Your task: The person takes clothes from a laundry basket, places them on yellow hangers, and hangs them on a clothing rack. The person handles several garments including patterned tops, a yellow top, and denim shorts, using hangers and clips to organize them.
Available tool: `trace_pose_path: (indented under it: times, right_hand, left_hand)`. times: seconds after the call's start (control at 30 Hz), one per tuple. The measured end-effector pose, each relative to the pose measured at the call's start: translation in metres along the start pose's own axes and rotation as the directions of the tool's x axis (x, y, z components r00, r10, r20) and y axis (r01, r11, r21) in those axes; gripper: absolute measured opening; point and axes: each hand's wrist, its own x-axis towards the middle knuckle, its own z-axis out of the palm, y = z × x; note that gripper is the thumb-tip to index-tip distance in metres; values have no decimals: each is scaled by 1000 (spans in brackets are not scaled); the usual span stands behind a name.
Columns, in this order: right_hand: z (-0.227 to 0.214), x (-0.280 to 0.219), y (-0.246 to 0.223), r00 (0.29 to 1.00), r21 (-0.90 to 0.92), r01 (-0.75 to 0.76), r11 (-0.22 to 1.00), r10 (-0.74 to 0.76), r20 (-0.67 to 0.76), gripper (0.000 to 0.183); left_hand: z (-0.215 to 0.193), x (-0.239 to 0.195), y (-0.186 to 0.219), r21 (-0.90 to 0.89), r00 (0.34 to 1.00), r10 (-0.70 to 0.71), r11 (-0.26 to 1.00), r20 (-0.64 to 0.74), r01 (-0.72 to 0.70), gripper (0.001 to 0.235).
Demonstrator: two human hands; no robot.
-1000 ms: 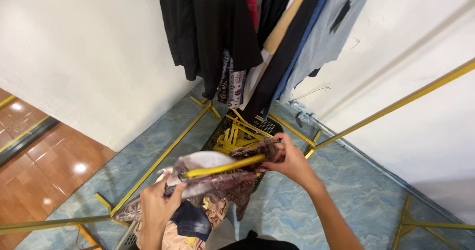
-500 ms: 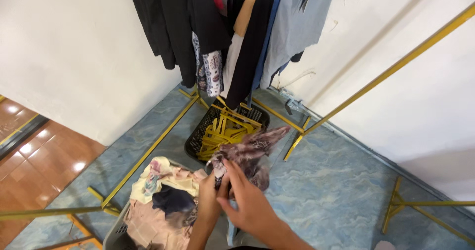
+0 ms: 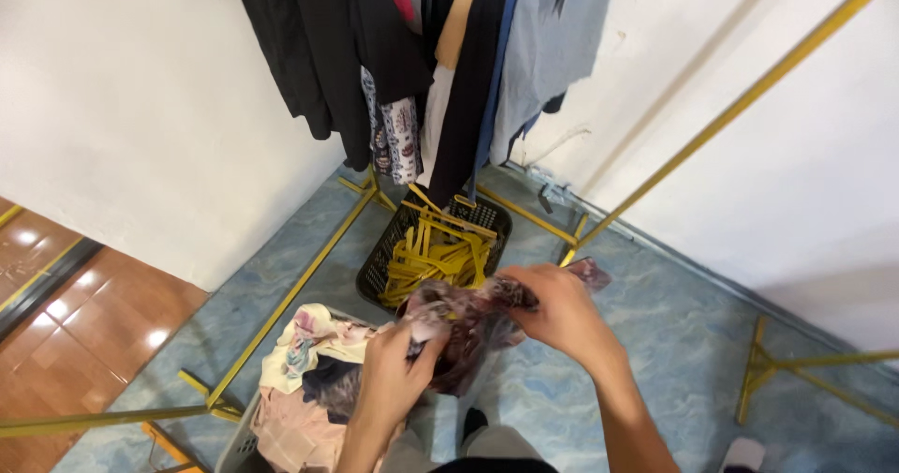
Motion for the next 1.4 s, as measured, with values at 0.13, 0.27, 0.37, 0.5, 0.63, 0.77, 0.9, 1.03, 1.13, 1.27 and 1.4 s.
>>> trace_pose_path:
  times: [0.13, 0.27, 0.37, 0.5, 0.63, 0.77, 0.9, 1.03, 1.13, 1.27, 1.4]
  right_hand:
    - [16, -10, 11, 980, 37, -144, 989, 148, -134, 34]
    - [5, -27, 14, 905, -28, -133, 991, 110, -411, 31]
    - [6, -35, -1, 893, -71, -204, 976, 156, -423, 30]
    - [23, -30, -31, 924, -135, -165, 977, 105, -368, 20]
    - [56, -18, -58, 946, -238, 61, 969, -132, -296, 25]
    - [67, -12, -72, 976, -142, -203, 969, 190, -106, 35]
    - [31, -4, -64, 783, -199, -606, 770, 622, 22, 32]
    - [17, -3, -71, 942, -301, -332, 894, 329, -65, 45]
    - [43, 4, -83, 990, -144, 59, 988, -77, -122, 55]
    - [72, 13, -87, 983, -27, -160, 987, 162, 91, 31]
    - [86, 21, -86, 934, -191, -239, 952, 279, 223, 18]
  left_hand:
    - [-51, 10, -10, 332, 988, 141, 930, 67, -156, 33]
    - [-120, 12, -41, 438, 999, 9, 898, 48, -29, 37]
    - [-124, 9, -60, 328, 995, -56, 944, 84, 26, 40]
    - [-109, 4, -81, 314, 949, 298, 896, 99, -314, 45]
    - [-90, 2, -93, 288, 949, 67, 944, 308, -160, 36]
    - [-101, 10, -97, 181, 936, 234, 941, 261, -286, 27]
    - [-157, 21, -89, 91, 984, 50, 994, 169, -66, 45]
    - [-194, 34, -70, 165, 981, -12, 986, 194, -20, 49]
    - [-190, 38, -59, 118, 969, 114, 983, 221, -143, 49]
    - [-180, 46, -60, 142, 917, 341, 917, 206, -373, 46]
    - [-181, 51, -66, 157, 919, 336, 916, 207, -370, 52]
